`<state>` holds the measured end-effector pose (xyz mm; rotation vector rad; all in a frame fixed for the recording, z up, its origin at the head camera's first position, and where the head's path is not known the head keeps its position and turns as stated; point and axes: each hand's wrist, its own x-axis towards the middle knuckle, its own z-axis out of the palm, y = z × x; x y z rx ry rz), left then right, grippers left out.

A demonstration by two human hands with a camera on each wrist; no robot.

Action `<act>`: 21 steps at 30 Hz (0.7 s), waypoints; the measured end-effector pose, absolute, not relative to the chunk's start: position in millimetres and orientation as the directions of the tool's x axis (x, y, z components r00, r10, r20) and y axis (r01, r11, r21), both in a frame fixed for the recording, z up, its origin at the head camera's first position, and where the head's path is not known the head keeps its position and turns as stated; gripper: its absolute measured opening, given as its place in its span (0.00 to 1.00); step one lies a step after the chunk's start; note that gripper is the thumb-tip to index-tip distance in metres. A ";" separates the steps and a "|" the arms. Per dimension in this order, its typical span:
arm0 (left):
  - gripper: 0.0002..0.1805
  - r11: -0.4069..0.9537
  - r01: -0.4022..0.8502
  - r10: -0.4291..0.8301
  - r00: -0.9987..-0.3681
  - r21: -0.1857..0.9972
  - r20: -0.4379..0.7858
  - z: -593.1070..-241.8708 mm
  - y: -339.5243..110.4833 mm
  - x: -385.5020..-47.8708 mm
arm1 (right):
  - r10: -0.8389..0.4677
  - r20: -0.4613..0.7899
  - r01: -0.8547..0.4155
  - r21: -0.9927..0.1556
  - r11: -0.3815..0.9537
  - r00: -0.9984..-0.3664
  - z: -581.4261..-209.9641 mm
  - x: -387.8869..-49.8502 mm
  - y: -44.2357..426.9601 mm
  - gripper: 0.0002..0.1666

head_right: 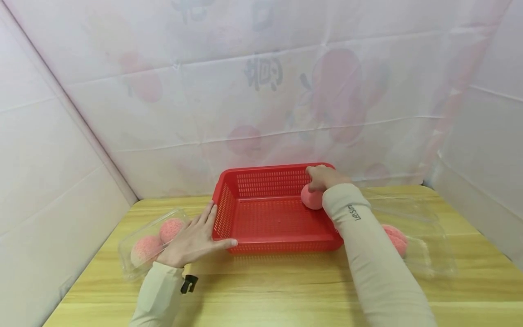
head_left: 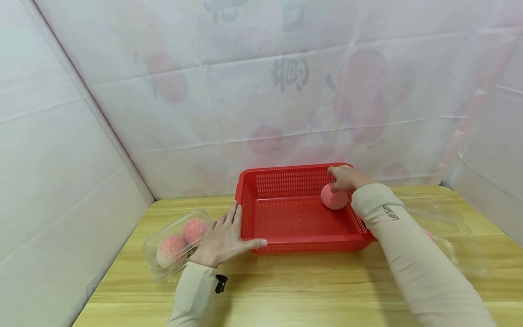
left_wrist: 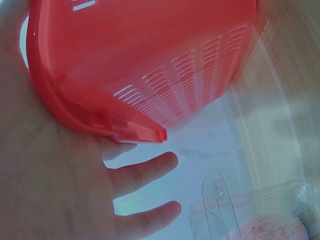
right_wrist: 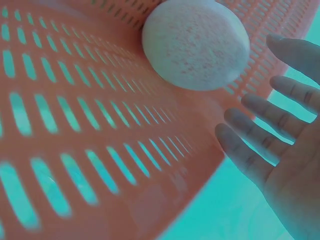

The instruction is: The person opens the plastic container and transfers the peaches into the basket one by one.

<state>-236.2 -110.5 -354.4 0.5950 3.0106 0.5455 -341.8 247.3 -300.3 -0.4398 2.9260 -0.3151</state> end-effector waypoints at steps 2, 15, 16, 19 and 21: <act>0.62 0.870 0.364 0.370 -0.928 0.333 0.048 -354.2 -110.1 -236.2 | -0.306 -0.121 -0.275 -0.220 0.936 -0.944 -296.5 -341.5 246.9 0.27; 0.62 0.876 0.362 0.364 -0.930 0.318 0.056 -354.8 -107.7 -236.4 | -0.315 -0.115 -0.292 -0.181 0.939 -0.942 -274.3 -332.7 247.3 0.33; 0.62 0.877 0.361 0.363 -0.930 0.319 0.056 -354.9 -107.6 -236.4 | -0.314 -0.109 -0.293 -0.173 0.940 -0.943 -272.0 -332.1 246.8 0.34; 0.62 0.878 0.356 0.358 -0.932 0.320 0.054 -354.7 -107.3 -236.2 | -0.315 -0.098 -0.297 -0.163 0.941 -0.944 -266.5 -330.8 246.4 0.34; 0.62 0.879 0.356 0.358 -0.932 0.319 0.054 -354.4 -106.9 -236.0 | -0.319 -0.094 -0.302 -0.158 0.940 -0.943 -264.8 -330.4 247.8 0.33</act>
